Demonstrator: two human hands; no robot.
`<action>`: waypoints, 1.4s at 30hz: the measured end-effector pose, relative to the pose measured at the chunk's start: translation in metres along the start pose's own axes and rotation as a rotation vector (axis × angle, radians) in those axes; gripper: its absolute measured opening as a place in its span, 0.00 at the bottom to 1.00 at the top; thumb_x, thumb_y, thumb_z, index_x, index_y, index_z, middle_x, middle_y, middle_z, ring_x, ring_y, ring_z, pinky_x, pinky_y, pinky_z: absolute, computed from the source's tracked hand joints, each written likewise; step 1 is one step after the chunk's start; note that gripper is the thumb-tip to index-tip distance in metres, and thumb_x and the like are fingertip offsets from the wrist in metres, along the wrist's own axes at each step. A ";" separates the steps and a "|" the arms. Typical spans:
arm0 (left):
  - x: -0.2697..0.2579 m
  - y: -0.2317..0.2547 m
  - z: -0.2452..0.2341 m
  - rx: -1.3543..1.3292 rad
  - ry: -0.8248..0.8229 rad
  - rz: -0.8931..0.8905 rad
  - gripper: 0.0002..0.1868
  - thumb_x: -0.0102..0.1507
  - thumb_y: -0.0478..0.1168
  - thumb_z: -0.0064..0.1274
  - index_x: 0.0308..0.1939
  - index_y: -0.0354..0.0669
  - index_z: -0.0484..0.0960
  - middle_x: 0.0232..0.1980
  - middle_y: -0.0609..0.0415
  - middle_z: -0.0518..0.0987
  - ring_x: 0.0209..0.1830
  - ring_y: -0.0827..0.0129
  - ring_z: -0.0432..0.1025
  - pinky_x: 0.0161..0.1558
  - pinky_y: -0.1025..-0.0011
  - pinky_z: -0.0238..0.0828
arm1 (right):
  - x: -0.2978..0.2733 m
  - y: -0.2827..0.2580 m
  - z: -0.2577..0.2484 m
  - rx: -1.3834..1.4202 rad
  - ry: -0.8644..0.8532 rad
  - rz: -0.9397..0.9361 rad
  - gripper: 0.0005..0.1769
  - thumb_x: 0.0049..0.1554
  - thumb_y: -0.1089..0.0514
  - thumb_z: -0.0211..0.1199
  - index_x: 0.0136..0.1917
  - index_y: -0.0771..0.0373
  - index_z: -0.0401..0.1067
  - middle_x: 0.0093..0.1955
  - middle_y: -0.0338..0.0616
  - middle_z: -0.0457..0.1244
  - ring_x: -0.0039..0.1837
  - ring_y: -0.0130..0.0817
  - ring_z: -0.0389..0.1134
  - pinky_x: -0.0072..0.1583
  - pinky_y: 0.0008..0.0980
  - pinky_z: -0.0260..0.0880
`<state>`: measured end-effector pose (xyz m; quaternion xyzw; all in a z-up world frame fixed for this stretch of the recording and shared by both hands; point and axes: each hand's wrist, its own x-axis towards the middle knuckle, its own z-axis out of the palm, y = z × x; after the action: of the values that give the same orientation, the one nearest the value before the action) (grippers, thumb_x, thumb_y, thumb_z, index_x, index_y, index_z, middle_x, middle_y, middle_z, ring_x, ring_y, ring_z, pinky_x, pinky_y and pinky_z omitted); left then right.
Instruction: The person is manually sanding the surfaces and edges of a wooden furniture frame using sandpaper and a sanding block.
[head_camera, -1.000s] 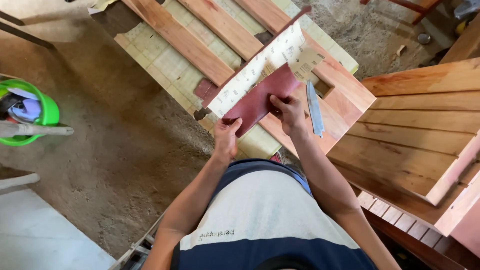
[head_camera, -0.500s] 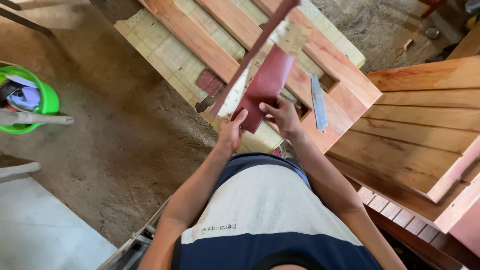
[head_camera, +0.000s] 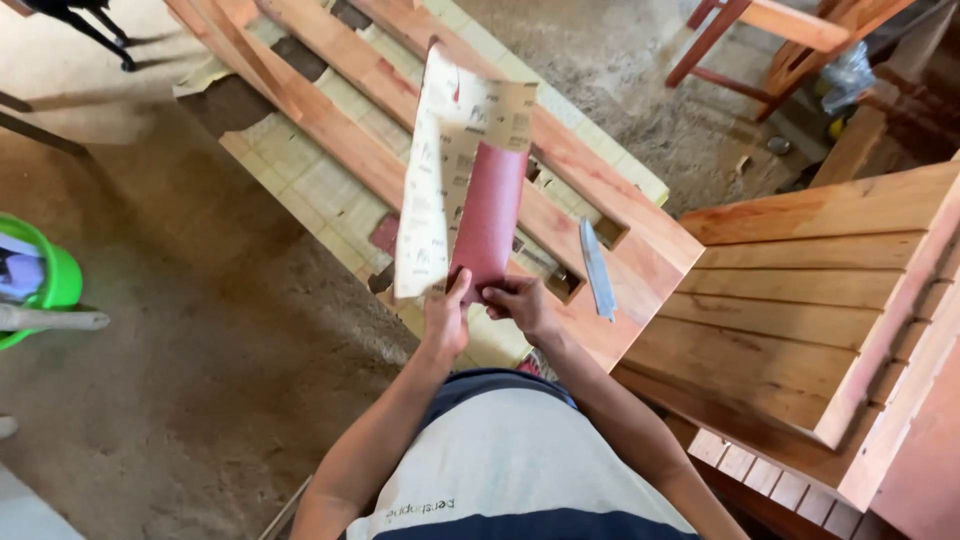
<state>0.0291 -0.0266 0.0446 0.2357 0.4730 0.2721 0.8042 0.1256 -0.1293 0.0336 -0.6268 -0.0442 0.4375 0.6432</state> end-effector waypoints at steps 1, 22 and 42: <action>-0.003 0.003 0.002 -0.004 -0.010 0.004 0.40 0.54 0.39 0.76 0.60 0.17 0.72 0.55 0.30 0.76 0.53 0.50 0.74 0.54 0.54 0.75 | -0.001 -0.007 -0.002 -0.003 0.001 -0.011 0.11 0.53 0.66 0.75 0.47 0.76 0.77 0.37 0.60 0.70 0.35 0.40 0.75 0.39 0.34 0.82; -0.041 -0.025 -0.029 0.276 -0.075 -0.200 0.52 0.47 0.40 0.82 0.67 0.24 0.67 0.61 0.30 0.74 0.59 0.44 0.75 0.59 0.49 0.73 | -0.014 0.020 -0.067 0.084 0.199 -0.058 0.11 0.52 0.62 0.76 0.42 0.68 0.74 0.33 0.47 0.67 0.35 0.33 0.72 0.42 0.27 0.79; -0.054 0.037 -0.065 0.217 -0.196 -0.337 0.11 0.63 0.34 0.57 0.47 0.29 0.80 0.53 0.36 0.82 0.53 0.44 0.78 0.56 0.53 0.79 | -0.149 -0.370 -0.096 -1.015 -0.083 -0.870 0.07 0.54 0.75 0.65 0.45 0.71 0.72 0.65 0.55 0.62 0.50 0.33 0.71 0.49 0.28 0.79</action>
<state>-0.0583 -0.0269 0.0739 0.2639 0.4517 0.0571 0.8503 0.2797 -0.2327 0.3992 -0.7594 -0.5179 0.0870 0.3841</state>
